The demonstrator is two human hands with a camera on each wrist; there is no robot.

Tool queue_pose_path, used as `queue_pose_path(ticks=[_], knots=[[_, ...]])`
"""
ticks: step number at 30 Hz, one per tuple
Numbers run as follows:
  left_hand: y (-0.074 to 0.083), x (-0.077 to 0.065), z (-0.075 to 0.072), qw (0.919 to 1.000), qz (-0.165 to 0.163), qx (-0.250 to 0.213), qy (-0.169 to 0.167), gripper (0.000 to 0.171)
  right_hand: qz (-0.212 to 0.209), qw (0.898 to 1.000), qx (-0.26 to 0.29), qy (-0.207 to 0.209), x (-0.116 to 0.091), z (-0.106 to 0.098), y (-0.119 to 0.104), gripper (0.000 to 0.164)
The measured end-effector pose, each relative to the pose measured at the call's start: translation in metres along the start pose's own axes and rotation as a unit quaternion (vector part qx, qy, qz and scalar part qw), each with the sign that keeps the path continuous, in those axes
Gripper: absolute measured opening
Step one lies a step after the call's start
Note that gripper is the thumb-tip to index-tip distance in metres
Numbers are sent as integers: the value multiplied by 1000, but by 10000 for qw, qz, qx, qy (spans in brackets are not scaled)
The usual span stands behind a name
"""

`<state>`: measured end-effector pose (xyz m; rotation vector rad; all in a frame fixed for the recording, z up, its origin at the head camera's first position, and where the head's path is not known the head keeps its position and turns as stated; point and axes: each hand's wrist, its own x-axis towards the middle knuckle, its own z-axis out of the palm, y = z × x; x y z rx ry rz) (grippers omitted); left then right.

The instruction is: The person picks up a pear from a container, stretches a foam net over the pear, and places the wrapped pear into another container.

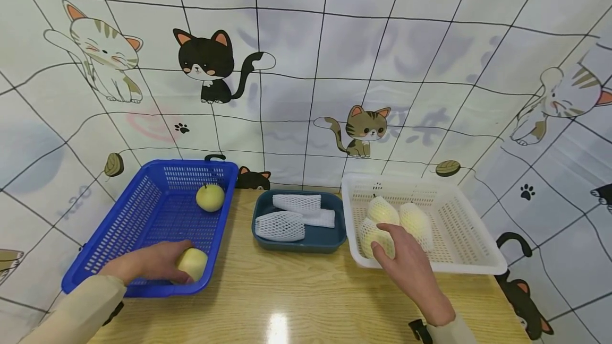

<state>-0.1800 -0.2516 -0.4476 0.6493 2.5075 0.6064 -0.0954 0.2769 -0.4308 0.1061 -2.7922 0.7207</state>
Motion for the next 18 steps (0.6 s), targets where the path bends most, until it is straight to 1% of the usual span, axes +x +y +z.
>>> queue_pose_path(ticks=[2,4,7,12,18], knots=[[-2,-1,0,9990,170,140,382,62,-17,10000,-3,13,0,0,-1,44],[-3,-3,-2,9964,289,239,761,65,-24,10000,6,27,0,0,-1,44],[-2,-6,-6,9916,323,362,1198,69,-22,10000,15,22,0,0,-2,44],[8,-9,-16,9840,127,655,1653,74,-111,9998,4,133,0,0,-3,42],[23,-12,-25,9773,68,500,2059,80,-487,9982,-27,347,2,4,-2,38]])
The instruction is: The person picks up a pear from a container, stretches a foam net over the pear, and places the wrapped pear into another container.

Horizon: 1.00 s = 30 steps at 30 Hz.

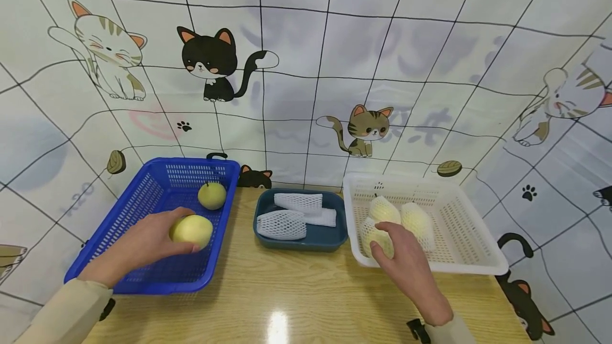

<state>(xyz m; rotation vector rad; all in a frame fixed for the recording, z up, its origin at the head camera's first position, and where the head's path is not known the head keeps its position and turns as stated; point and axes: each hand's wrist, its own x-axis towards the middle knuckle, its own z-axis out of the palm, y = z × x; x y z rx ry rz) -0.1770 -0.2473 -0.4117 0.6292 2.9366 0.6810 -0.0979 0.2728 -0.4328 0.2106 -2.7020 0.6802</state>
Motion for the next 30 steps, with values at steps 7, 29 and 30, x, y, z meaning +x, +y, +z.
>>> queue_pose_path(ticks=[7,29,30], knots=[[25,-1,-4,9985,184,-93,499,81,-168,9997,46,196,-1,3,-3,34],[118,7,44,9841,1758,-90,221,64,-885,9924,-108,851,-5,16,-14,28],[120,7,49,9836,1791,-72,199,63,-869,9926,-106,843,-6,16,-14,28]])
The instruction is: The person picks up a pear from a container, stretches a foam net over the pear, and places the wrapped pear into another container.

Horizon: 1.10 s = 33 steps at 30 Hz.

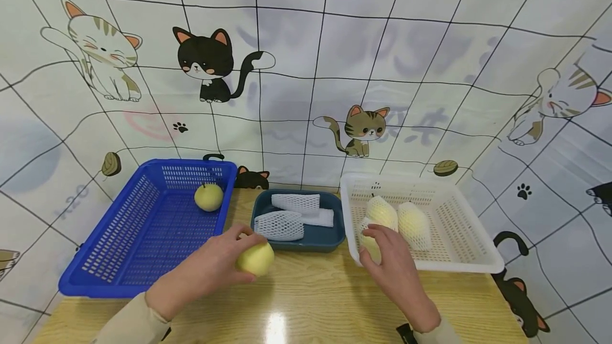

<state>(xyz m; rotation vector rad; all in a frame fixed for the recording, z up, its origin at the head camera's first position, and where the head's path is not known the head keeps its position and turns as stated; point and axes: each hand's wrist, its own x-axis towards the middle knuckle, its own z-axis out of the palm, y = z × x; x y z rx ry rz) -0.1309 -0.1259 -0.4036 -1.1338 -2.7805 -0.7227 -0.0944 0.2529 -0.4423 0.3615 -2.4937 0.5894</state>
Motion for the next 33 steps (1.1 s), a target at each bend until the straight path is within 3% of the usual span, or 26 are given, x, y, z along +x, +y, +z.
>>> queue_pose_path(ticks=[4,11,20,28,33], knots=[[8,4,20,9995,190,201,-120,63,25,10000,-2,4,-1,1,-1,27],[19,9,56,9976,242,334,-555,68,92,9999,7,109,-2,0,-3,23],[27,2,91,9971,421,572,-290,80,114,9998,-7,165,-4,3,-6,18],[29,-1,106,9983,-46,109,-577,77,186,9995,6,245,-4,6,-10,15],[29,1,111,9975,-72,13,-698,79,223,9995,5,207,-4,8,-12,13]])
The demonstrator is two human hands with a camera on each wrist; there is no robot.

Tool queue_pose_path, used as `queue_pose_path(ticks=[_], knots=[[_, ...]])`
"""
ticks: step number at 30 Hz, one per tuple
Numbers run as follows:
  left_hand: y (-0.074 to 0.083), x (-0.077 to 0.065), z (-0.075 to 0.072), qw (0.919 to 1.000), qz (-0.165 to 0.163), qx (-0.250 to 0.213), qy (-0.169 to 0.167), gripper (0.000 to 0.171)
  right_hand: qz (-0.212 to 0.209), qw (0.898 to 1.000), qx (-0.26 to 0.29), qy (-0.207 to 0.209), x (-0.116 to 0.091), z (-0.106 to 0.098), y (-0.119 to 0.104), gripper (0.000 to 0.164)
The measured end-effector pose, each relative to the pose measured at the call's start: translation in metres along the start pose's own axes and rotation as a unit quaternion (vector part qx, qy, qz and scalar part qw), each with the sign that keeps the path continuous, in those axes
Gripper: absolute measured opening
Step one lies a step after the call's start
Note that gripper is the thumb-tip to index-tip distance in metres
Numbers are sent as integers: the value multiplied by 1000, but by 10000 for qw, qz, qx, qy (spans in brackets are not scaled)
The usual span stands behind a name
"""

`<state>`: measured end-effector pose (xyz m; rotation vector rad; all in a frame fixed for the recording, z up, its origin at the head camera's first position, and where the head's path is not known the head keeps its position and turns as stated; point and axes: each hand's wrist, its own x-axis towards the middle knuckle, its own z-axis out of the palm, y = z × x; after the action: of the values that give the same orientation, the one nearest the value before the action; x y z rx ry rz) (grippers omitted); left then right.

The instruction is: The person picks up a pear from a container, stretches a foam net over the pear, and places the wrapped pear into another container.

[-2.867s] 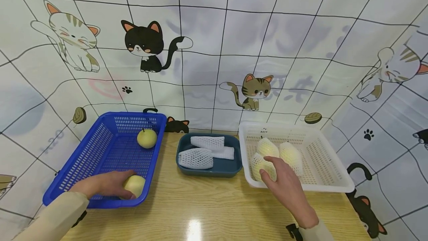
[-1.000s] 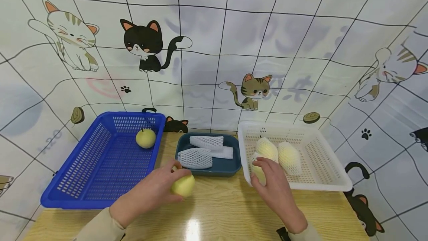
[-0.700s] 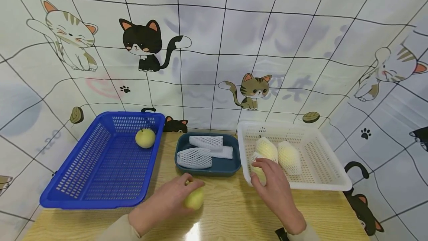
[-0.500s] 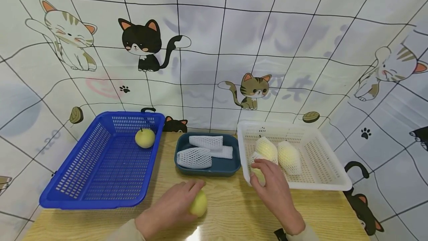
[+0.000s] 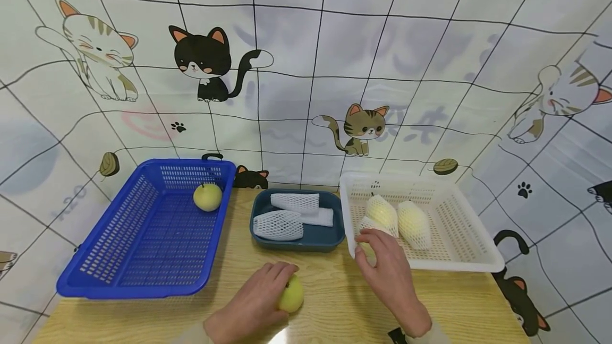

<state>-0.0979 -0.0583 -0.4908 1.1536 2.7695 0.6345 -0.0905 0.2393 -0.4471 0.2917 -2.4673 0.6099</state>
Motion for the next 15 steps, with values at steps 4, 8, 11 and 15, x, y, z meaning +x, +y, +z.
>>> queue_pose_path(ticks=[4,8,11,15], knots=[[1,0,3,9999,80,117,46,80,23,10000,-14,8,0,2,-2,13],[1,0,3,9999,97,98,53,88,79,10000,-40,7,2,2,-4,13],[-2,-4,1,9997,90,-225,-7,103,123,9999,-44,-52,2,2,-4,14],[-8,-12,-5,9972,15,-727,192,106,146,9998,-30,-107,3,0,-5,15]])
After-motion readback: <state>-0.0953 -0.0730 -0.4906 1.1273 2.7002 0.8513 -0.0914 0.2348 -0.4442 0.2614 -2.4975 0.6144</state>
